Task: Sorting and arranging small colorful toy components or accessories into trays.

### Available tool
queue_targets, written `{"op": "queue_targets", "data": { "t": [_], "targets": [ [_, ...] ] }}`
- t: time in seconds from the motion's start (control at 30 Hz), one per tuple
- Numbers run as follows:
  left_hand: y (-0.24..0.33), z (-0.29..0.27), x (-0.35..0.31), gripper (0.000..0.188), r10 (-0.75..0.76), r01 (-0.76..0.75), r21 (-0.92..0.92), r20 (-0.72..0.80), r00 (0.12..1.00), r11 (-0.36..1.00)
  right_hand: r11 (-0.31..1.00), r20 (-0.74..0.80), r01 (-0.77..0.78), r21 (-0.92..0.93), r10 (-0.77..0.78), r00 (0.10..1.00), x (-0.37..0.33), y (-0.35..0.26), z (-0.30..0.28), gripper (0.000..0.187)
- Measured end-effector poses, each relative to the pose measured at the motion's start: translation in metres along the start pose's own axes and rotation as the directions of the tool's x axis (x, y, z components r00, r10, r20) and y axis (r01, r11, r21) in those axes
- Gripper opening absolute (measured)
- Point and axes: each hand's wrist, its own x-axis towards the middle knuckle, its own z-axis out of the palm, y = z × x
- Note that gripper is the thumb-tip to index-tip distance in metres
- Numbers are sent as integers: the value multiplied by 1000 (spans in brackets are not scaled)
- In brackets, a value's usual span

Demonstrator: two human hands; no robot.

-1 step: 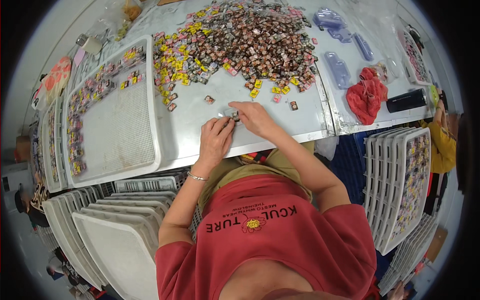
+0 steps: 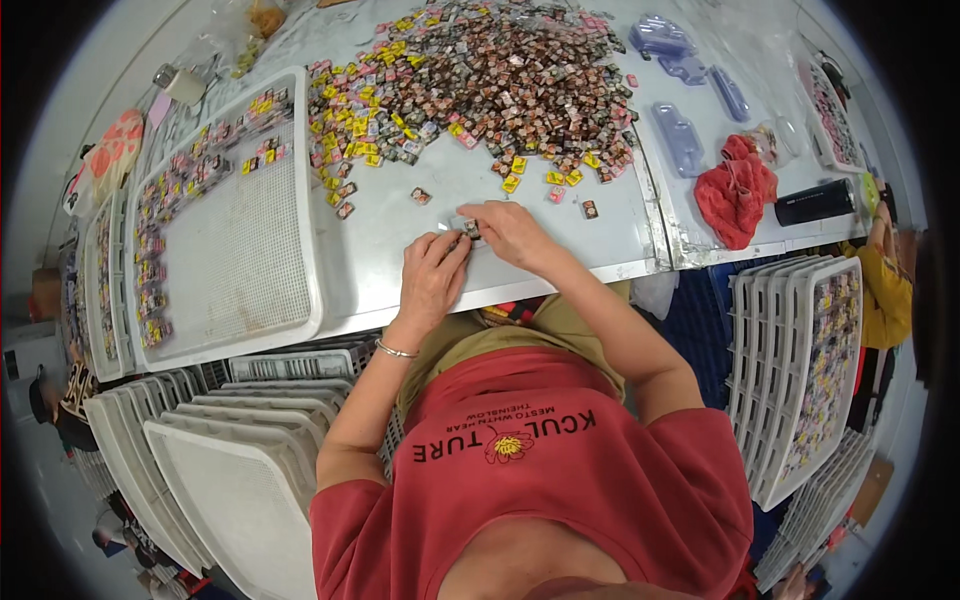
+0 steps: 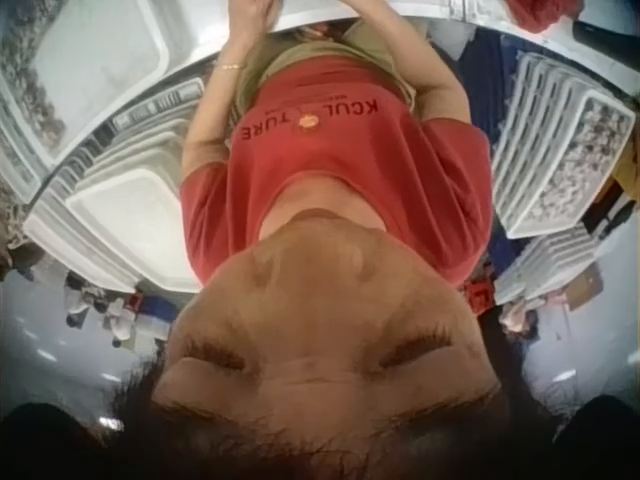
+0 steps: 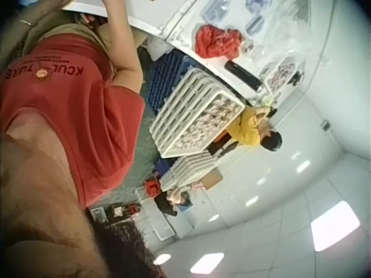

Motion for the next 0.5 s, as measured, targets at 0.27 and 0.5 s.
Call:
{"op": "queue_targets", "data": {
  "t": [0.27,0.5],
  "targets": [
    [3,-2,4,35,2,-2,-23,9,1000,1000,991,191,63,-120,-39,981,6,0,-8,10],
    [3,-5,6,35,-13,14,-66,15,1000,998,984,2,122,-130,-123,992,-13,8,-31,8]
  ]
}}
